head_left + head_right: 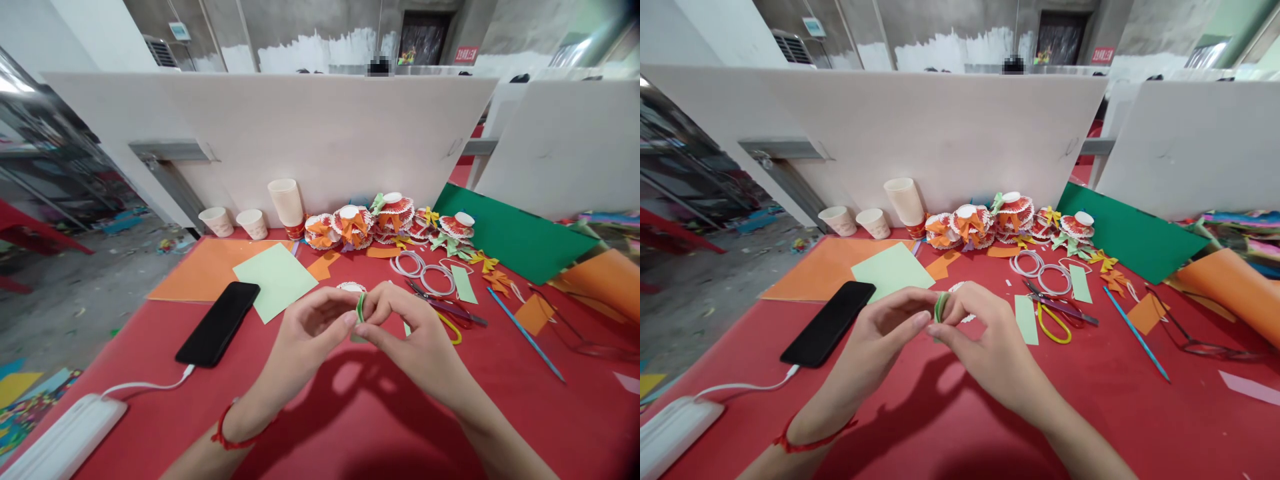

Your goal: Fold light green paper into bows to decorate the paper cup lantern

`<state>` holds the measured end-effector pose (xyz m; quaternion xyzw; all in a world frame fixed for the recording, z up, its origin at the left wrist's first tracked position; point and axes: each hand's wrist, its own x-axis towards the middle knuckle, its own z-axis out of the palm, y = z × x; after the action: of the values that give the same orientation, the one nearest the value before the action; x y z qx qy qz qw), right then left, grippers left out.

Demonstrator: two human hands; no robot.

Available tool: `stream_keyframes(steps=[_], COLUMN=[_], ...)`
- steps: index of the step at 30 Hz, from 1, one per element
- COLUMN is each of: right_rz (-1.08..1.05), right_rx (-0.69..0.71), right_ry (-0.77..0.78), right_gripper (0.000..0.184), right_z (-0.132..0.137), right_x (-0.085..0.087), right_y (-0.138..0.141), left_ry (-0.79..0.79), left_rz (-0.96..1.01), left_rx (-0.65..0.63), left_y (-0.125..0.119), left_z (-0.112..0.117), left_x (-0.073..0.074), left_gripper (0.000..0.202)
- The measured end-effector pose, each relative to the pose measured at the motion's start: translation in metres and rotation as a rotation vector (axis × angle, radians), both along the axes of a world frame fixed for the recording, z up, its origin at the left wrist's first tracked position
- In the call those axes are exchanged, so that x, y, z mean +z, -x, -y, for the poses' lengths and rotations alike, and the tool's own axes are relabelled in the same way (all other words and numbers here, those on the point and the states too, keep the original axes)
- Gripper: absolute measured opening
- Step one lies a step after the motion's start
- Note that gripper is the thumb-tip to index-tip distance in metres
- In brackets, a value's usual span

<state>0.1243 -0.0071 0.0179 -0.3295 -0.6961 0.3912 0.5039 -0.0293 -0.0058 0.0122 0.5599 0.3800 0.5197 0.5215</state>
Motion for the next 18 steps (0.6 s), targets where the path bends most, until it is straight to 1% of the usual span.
stream_keyframes(steps=[4, 9, 14, 18], right_rz=[0.044, 0.03, 0.023, 0.056], right_rx=[0.005, 0.012, 0.004, -0.001], right_ry=[-0.044, -0.051, -0.07, -0.104], right_gripper=[0.03, 0.025, 0.026, 0.024], right_z=[0.002, 0.002, 0.001, 0.002], right_x=[-0.002, 0.0, 0.0, -0.001], right_y=[0.001, 0.0, 0.0, -0.001], left_ry=[-0.038, -0.12, -0.129, -0.11], left_rz=[-0.075, -0.156, -0.142, -0.127], left_rx=[0.073, 0.109, 0.126, 0.104], left_y=[0.0, 0.001, 0.001, 0.001], left_z=[0.004, 0.009, 0.013, 0.011], left_x=[0.006, 0.01, 0.011, 0.009], left_gripper=[0.007, 0.013, 0.012, 0.012])
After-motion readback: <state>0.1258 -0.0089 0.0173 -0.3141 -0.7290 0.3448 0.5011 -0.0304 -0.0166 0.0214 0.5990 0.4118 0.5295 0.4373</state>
